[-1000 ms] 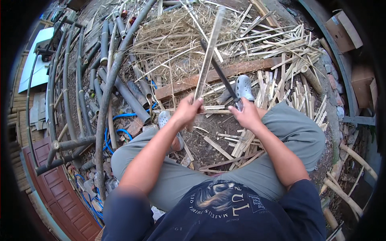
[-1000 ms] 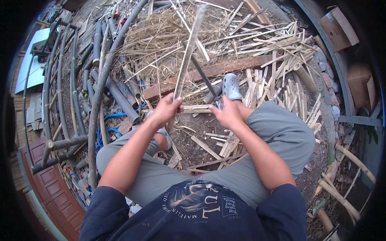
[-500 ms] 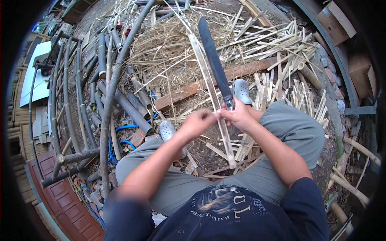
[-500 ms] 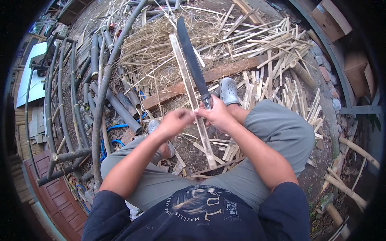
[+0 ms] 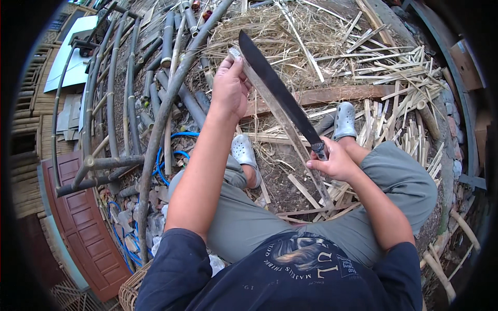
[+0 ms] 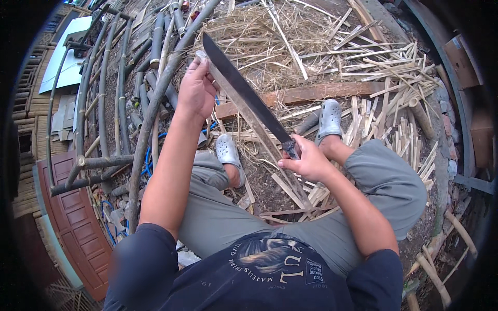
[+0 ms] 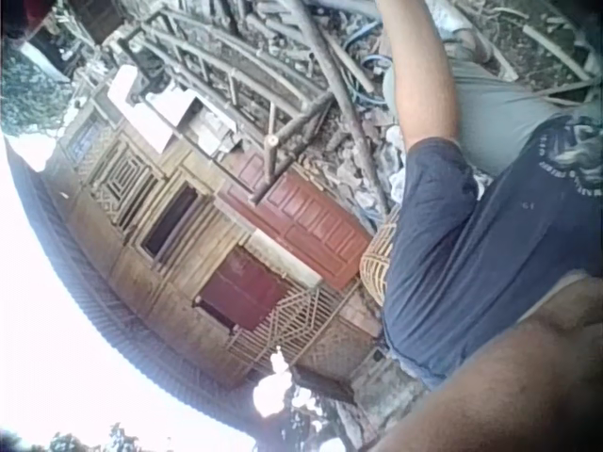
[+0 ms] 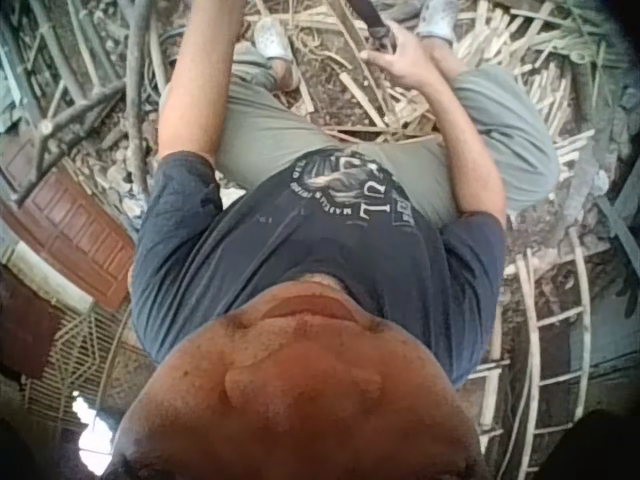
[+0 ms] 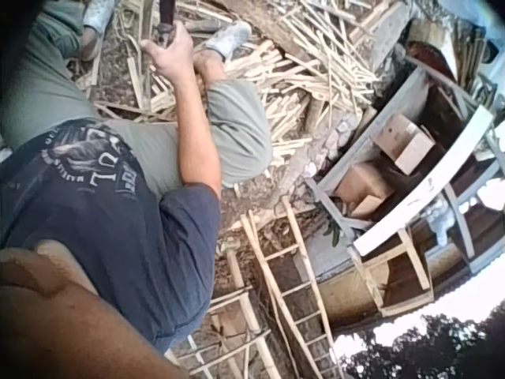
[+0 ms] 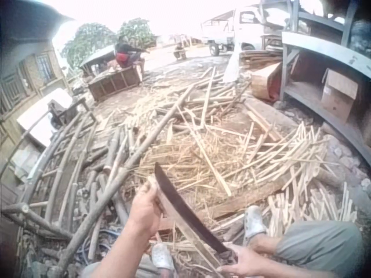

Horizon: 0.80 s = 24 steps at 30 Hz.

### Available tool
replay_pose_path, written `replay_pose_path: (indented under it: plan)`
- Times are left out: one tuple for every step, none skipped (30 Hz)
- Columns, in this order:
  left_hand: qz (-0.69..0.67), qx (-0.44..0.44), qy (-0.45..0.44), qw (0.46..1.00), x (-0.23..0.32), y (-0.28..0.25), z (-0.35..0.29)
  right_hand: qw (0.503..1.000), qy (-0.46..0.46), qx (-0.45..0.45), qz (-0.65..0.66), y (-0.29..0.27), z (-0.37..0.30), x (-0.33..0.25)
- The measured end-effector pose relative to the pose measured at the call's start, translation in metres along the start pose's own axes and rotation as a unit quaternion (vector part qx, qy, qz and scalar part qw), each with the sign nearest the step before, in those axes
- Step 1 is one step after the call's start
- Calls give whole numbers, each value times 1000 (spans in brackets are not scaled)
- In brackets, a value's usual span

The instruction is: Splitting and smoothing thin bamboo strips using a machete.

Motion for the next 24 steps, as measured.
replay_pose_path:
  plan:
    - [-11, 36, -7, 999, 0, -6, -3, 999, -41, 5, -7, 1, 2, -1]
    - [-11, 38, -8, 999, 1, -5, -6, 999, -40, 3, -6, 3, 2, 0]
    - [-11, 41, -7, 999, 3, -1, -11, 999, -33, 21, 34, 2, 2, 2]
    - [-11, 44, -6, 999, 3, 0, -13, 996, -26, 38, 74, 1, 2, 5]
    - [-12, 44, -7, 999, 2, 0, -12, 996, -25, 39, 74, 1, 3, 11]
    - [3, 53, 13, 998, 6, -1, -14, 994, -71, 67, 41, -4, 6, 9]
    - [19, 62, 32, 997, 10, -1, -16, 988, -117, 96, 9, -10, 6, 5]
    - [18, 62, 31, 997, 10, 0, -16, 988, -116, 97, 8, -11, 5, 8]
    - [37, 59, 61, 996, 16, 2, -19, 988, -109, 112, -16, -13, 5, 7]
    - [56, 56, 90, 993, 22, 5, -22, 986, -101, 127, -40, -16, 4, 5]
    - [55, 55, 88, 993, 21, 5, -21, 986, -99, 128, -41, -16, 3, 2]
    - [89, 50, 133, 986, 30, 9, -24, 984, -103, 138, -50, -18, 2, -2]
    - [122, 45, 178, 975, 38, 13, -28, 981, -108, 149, -59, -20, 1, -7]
    - [120, 43, 176, 976, 38, 12, -28, 981, -105, 150, -60, -21, 0, -11]
    - [168, 64, 207, 962, 44, 13, -33, 982, -71, 164, -63, -26, -2, -10]
    - [215, 85, 238, 943, 49, 16, -37, 981, -37, 178, -65, -31, -3, -6]
    - [206, 93, 224, 948, 45, 13, -34, 976, -78, 191, -64, -35, 0, -12]
    - [202, 92, 223, 949, 43, 12, -32, 976, -76, 192, -67, -39, 1, -8]
    - [200, 102, 219, 950, 40, 7, -29, 976, -54, 206, -41, -44, 2, 1]
    - [197, 113, 215, 950, 37, 3, -27, 975, -31, 219, -14, -48, 0, 7]
    - [197, 119, 227, 946, 40, 7, -28, 972, -43, 229, -20, -51, -1, -1]
    - [195, 116, 225, 948, 41, 10, -29, 972, -40, 232, -21, -52, -1, -2]
    - [182, 117, 234, 948, 45, 11, -32, 973, -29, 229, 7, -52, -1, 1]
    - [168, 117, 244, 948, 53, 16, -38, 973, -18, 228, 36, -52, -2, 4]
Point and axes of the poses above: each hand's wrist, its own z-axis towards the middle knuckle, its own y-axis out of the palm, x = y × z, the point moved 10 cm from there along z, towards the middle knuckle, and after that the axes turned 11 degrees about -y, right-handed, at the moved point
